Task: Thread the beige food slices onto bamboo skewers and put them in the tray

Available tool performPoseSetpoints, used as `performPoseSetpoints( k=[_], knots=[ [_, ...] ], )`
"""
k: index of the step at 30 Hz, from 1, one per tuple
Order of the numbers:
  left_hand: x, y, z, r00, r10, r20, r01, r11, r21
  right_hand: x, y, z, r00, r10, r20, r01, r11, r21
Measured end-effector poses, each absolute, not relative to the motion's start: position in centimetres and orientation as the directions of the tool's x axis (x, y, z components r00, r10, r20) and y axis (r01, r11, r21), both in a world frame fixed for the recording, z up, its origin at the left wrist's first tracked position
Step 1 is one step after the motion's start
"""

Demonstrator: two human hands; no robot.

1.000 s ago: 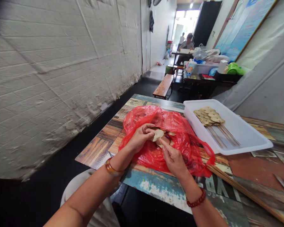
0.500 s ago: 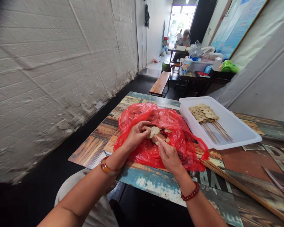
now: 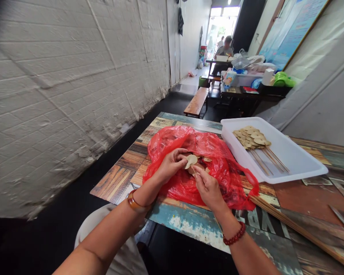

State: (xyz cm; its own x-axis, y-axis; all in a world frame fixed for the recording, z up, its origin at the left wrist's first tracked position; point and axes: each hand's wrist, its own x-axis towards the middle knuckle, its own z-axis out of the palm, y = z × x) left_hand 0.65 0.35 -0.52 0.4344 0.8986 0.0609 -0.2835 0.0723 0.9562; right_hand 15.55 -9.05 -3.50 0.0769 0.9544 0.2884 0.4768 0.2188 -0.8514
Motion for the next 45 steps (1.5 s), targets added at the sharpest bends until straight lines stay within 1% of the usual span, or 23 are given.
performPoseSetpoints(
  k=[4,7,9,12,16,20,27,36,45],
  knots=[
    [0.3,0.1,-0.1,0.482,0.873,-0.072,-0.309,0.247,0.918,15.3,-9.1,-3.5,0.110,0.951,0.289,0.409,0.222,-0.885],
    [0.2,-0.1,0.0,0.539,0.835,-0.109,-0.291,0.306,0.906,15.2,-9.0,-3.5,0.110,0.956,0.271,0.380,0.212,-0.901],
    [0.3,-0.2,-0.2,0.568,0.817,-0.096,-0.289,0.307,0.907,15.1,-9.0,-3.4,0.096,0.959,0.265,0.380,0.211,-0.901],
    [0.4,-0.2,-0.3,0.516,0.851,-0.091,-0.304,0.282,0.910,15.1,-9.1,-3.0,0.063,0.960,0.272,0.419,0.222,-0.881],
    [0.2,0.0,-0.2,0.459,0.884,-0.087,-0.328,0.259,0.908,15.2,-9.3,-2.6,0.034,0.948,0.317,0.519,0.255,-0.816],
    [0.1,-0.1,0.1,0.472,0.880,-0.057,-0.324,0.233,0.917,15.2,-9.4,-2.7,0.035,0.936,0.350,0.582,0.265,-0.769],
    [0.2,-0.5,0.3,0.496,0.863,-0.098,-0.272,0.261,0.926,15.1,-9.4,-2.8,0.053,0.938,0.344,0.598,0.245,-0.763],
    [0.5,-0.7,0.3,0.530,0.845,-0.065,-0.256,0.233,0.938,15.2,-9.2,-2.9,0.101,0.943,0.318,0.610,0.194,-0.769],
    [1.2,-0.9,-0.6,0.534,0.841,-0.089,-0.258,0.262,0.930,15.1,-9.1,-2.5,0.119,0.938,0.326,0.631,0.182,-0.754]
  ],
)
